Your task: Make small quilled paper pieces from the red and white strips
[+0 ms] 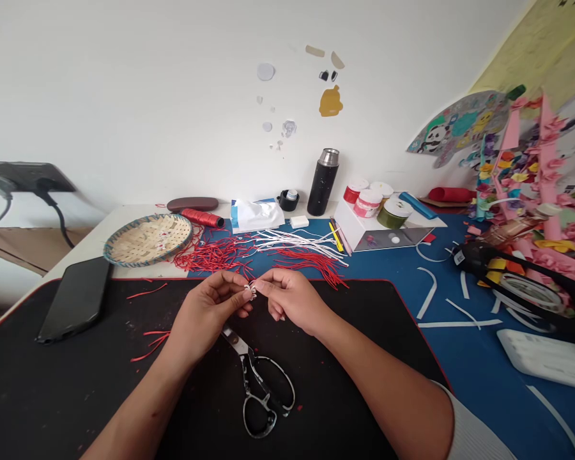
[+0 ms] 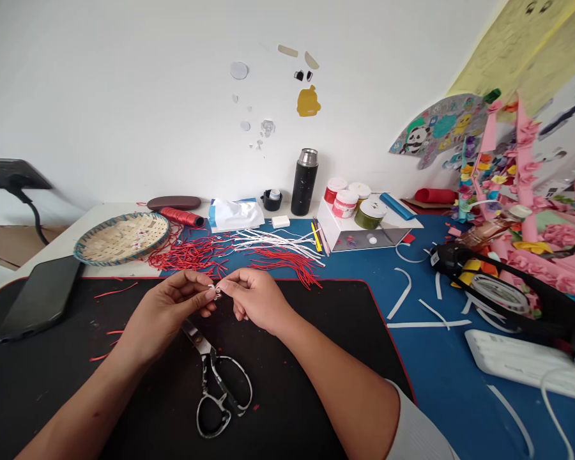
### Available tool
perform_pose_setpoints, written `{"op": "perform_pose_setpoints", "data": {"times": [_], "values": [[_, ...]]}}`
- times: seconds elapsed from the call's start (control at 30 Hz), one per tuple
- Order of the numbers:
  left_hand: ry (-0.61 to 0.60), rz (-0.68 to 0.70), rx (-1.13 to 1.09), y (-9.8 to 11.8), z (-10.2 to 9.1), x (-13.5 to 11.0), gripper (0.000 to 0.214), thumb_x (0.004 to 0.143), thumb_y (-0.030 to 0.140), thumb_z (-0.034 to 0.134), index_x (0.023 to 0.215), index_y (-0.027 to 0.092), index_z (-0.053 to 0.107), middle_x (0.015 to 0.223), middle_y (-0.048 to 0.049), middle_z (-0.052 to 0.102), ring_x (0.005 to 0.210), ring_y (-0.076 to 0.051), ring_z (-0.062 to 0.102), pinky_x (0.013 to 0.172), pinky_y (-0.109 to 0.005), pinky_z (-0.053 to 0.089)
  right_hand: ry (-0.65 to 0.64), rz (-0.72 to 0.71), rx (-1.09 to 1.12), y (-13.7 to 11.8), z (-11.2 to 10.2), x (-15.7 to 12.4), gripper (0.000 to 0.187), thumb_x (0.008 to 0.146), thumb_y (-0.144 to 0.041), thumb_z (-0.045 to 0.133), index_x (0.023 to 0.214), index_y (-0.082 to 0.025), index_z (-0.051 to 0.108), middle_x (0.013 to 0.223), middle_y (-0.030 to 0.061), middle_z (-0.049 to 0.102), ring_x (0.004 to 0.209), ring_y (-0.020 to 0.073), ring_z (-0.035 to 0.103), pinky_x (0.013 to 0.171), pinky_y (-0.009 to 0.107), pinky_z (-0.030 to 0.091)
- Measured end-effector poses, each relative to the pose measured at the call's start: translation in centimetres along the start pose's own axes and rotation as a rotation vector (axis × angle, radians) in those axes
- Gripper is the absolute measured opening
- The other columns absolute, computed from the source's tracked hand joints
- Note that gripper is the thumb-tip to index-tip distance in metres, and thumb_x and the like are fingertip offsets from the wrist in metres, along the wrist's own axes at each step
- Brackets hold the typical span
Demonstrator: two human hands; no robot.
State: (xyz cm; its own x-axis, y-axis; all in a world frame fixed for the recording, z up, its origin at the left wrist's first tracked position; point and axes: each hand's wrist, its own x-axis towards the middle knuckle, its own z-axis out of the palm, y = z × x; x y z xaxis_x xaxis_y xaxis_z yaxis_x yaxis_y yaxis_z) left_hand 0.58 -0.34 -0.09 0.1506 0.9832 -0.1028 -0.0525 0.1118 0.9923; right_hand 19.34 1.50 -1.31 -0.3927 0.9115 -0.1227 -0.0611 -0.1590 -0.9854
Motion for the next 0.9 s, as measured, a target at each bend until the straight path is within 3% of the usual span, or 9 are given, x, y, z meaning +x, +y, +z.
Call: {"op": "perform_pose_setpoints", "data": {"times": [0.17, 0.5, 0.9], "values": [[0.009, 0.007, 0.012, 0.14, 0.09, -0.2, 0.039, 0.074, 0.04, 0.091, 0.102, 0.02, 0.071, 0.077, -0.0002, 0.076, 0.067, -0.017, 0.07, 0.063, -0.027, 0.058, -0.003, 0.015, 0.018, -0.13, 0.09, -0.02, 0.024, 0.094, -0.042, 0.068, 0.091, -0.019, 0.065, 0.044, -0.011, 0.044, 0.038, 0.0092, 0.044, 0.042, 0.02, 0.033], [0.04, 0.0, 0.012, 0.12, 0.04, -0.17, 0.036, 0.071, 0.042, 0.094, 0.09, 0.019, 0.074, 0.074, -0.0004, 0.076, 0.065, -0.016, 0.07, 0.063, -0.026, 0.058, -0.009, 0.045, 0.083, -0.34, 0.2, -0.17, 0.025, 0.092, -0.043, 0.072, 0.089, -0.019, 0.064, 0.044, -0.011, 0.044, 0.038, 0.0092, 0.045, 0.042, 0.021, 0.033], [0.054, 0.025, 0.03, -0.22, -0.08, -0.08, 0.036, 0.072, 0.043, 0.093, 0.091, 0.02, 0.074, 0.075, -0.0008, 0.076, 0.065, -0.017, 0.07, 0.065, -0.029, 0.059, 0.005, 0.089, 0.136, -0.46, 0.36, -0.21, 0.02, 0.093, -0.037, 0.07, 0.088, -0.019, 0.063, 0.042, -0.0114, 0.042, 0.036, 0.0086, 0.043, 0.041, 0.02, 0.031]]}}
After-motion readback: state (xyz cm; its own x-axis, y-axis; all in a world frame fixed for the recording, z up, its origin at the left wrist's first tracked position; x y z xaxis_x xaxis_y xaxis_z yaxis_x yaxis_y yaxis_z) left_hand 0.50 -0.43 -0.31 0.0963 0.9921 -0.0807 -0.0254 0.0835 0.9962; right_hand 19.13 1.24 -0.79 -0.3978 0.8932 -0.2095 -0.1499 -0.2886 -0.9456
